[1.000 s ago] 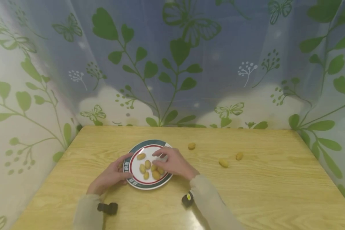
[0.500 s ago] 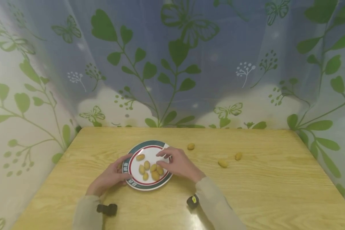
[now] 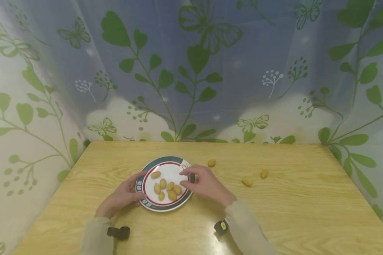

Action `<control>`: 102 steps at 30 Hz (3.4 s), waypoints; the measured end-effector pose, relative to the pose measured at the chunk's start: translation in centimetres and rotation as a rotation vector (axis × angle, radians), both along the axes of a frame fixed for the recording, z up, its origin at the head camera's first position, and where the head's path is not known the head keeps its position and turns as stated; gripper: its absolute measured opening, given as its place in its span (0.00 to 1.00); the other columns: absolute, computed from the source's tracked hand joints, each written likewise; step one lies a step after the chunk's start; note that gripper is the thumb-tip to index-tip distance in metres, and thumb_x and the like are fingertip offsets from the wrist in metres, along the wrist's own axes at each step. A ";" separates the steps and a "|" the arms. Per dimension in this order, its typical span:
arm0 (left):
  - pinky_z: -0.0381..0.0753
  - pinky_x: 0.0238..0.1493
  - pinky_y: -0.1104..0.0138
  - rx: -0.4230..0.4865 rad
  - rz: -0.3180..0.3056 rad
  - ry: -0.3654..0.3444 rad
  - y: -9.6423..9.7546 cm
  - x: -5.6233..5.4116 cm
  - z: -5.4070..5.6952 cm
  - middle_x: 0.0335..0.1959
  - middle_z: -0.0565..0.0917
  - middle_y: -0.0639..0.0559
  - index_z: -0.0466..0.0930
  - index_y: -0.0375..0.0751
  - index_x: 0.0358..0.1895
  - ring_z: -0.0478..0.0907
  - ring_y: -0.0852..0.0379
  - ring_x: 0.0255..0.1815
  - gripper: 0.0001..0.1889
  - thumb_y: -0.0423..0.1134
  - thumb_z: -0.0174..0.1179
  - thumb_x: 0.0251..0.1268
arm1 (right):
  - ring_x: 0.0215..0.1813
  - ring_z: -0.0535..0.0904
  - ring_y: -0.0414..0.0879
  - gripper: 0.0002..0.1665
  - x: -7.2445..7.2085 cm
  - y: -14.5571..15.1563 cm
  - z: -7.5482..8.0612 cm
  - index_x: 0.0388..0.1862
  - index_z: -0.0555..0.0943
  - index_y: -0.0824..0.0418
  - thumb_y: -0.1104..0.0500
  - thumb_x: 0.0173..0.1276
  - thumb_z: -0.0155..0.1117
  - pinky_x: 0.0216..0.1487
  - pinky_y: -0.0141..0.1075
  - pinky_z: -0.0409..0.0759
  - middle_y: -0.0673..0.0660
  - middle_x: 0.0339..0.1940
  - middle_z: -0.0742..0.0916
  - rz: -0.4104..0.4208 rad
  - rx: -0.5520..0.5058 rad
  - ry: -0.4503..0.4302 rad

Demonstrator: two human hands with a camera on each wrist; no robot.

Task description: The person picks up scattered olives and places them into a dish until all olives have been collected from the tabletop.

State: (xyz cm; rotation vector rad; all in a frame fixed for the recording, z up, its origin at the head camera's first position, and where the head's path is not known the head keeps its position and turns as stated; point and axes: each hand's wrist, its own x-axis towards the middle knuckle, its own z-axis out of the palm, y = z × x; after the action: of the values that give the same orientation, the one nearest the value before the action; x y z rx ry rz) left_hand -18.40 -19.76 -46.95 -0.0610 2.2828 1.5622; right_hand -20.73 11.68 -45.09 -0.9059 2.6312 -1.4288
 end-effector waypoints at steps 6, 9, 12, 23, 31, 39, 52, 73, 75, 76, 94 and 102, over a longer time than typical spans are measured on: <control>0.82 0.31 0.66 0.019 -0.005 0.002 0.0 0.0 0.0 0.60 0.78 0.37 0.58 0.52 0.80 0.79 0.55 0.29 0.44 0.30 0.69 0.63 | 0.50 0.83 0.54 0.17 0.4 0.9 0.1 0.53 0.87 0.61 0.56 0.68 0.73 0.45 0.36 0.85 0.58 0.49 0.89 -0.011 0.017 -0.008; 0.82 0.31 0.66 0.020 -0.006 0.004 0.1 0.0 0.1 0.60 0.79 0.37 0.59 0.52 0.80 0.80 0.56 0.30 0.43 0.30 0.69 0.63 | 0.50 0.82 0.53 0.16 0.6 1.4 0.2 0.53 0.87 0.60 0.56 0.68 0.72 0.45 0.35 0.84 0.57 0.48 0.89 -0.022 0.016 -0.023; 0.82 0.31 0.67 0.017 -0.005 0.004 0.1 0.0 0.2 0.59 0.79 0.38 0.59 0.52 0.80 0.80 0.56 0.30 0.43 0.30 0.68 0.63 | 0.50 0.81 0.52 0.16 0.8 1.8 0.2 0.52 0.87 0.58 0.56 0.68 0.73 0.43 0.33 0.83 0.57 0.48 0.89 -0.031 0.017 -0.030; 0.81 0.32 0.67 0.016 0.002 -0.004 0.2 0.0 0.2 0.60 0.78 0.38 0.59 0.52 0.80 0.80 0.56 0.31 0.43 0.30 0.68 0.63 | 0.51 0.83 0.53 0.16 1.4 3.8 0.4 0.52 0.87 0.59 0.57 0.67 0.73 0.44 0.37 0.84 0.57 0.50 0.90 -0.098 0.055 -0.007; 0.82 0.32 0.67 0.026 -0.005 -0.006 0.1 0.0 0.3 0.59 0.79 0.38 0.59 0.52 0.80 0.81 0.56 0.32 0.43 0.30 0.68 0.63 | 0.52 0.83 0.57 0.17 2.1 5.7 0.5 0.53 0.87 0.58 0.55 0.68 0.73 0.45 0.41 0.85 0.57 0.52 0.89 -0.139 0.076 0.013; 0.82 0.32 0.67 0.018 0.005 -0.009 0.2 0.0 0.4 0.58 0.80 0.38 0.59 0.53 0.80 0.81 0.56 0.32 0.44 0.29 0.68 0.63 | 0.50 0.84 0.56 0.16 2.7 8.1 0.4 0.53 0.87 0.58 0.56 0.67 0.73 0.42 0.36 0.84 0.54 0.52 0.89 -0.184 0.094 0.065; 0.82 0.32 0.66 0.009 0.006 -0.008 0.1 -0.1 0.0 0.62 0.77 0.37 0.59 0.53 0.80 0.80 0.56 0.31 0.43 0.30 0.69 0.63 | 0.50 0.84 0.56 0.17 3.5 11.1 0.2 0.53 0.87 0.59 0.59 0.66 0.73 0.42 0.34 0.84 0.56 0.51 0.89 -0.230 0.125 0.121; 0.82 0.32 0.67 0.010 0.001 -0.004 0.0 -0.2 0.2 0.55 0.82 0.38 0.59 0.52 0.80 0.81 0.56 0.32 0.44 0.29 0.69 0.62 | 0.46 0.84 0.43 0.15 4.1 14.7 -0.4 0.49 0.88 0.57 0.61 0.62 0.76 0.37 0.31 0.84 0.53 0.48 0.90 -0.329 0.146 0.218; 0.82 0.32 0.67 0.003 0.000 -0.004 0.0 -0.2 0.2 0.55 0.82 0.39 0.59 0.52 0.80 0.81 0.56 0.32 0.44 0.30 0.69 0.62 | 0.46 0.84 0.43 0.15 4.0 15.0 -0.6 0.48 0.88 0.57 0.62 0.61 0.77 0.37 0.31 0.84 0.54 0.47 0.90 -0.336 0.147 0.225; 0.82 0.32 0.67 0.000 0.000 -0.003 0.0 -0.2 0.2 0.55 0.82 0.39 0.59 0.52 0.80 0.81 0.56 0.32 0.44 0.30 0.69 0.62 | 0.46 0.84 0.42 0.15 4.0 15.1 -0.6 0.48 0.88 0.57 0.62 0.61 0.77 0.37 0.32 0.84 0.54 0.47 0.90 -0.340 0.149 0.225; 0.82 0.31 0.66 0.008 -0.004 -0.008 0.0 -0.1 0.0 0.52 0.83 0.40 0.58 0.52 0.80 0.79 0.56 0.28 0.44 0.31 0.69 0.63 | 0.41 0.87 0.50 0.15 3.2 17.2 -1.6 0.47 0.88 0.60 0.61 0.61 0.77 0.35 0.31 0.85 0.57 0.43 0.90 -0.386 0.240 0.170; 0.82 0.31 0.66 0.005 0.002 -0.009 0.0 -0.1 0.1 0.51 0.83 0.40 0.59 0.53 0.80 0.80 0.56 0.28 0.43 0.30 0.69 0.63 | 0.43 0.87 0.53 0.17 2.8 17.4 -1.3 0.50 0.87 0.62 0.59 0.63 0.76 0.38 0.30 0.84 0.61 0.45 0.89 -0.377 0.299 0.049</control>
State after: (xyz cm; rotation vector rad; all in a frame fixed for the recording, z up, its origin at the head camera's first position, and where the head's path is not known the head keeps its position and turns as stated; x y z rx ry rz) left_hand -18.52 -19.71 -46.90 -0.0686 2.2725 1.5662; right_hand -17.93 29.10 -46.37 -0.4379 3.0593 -1.0200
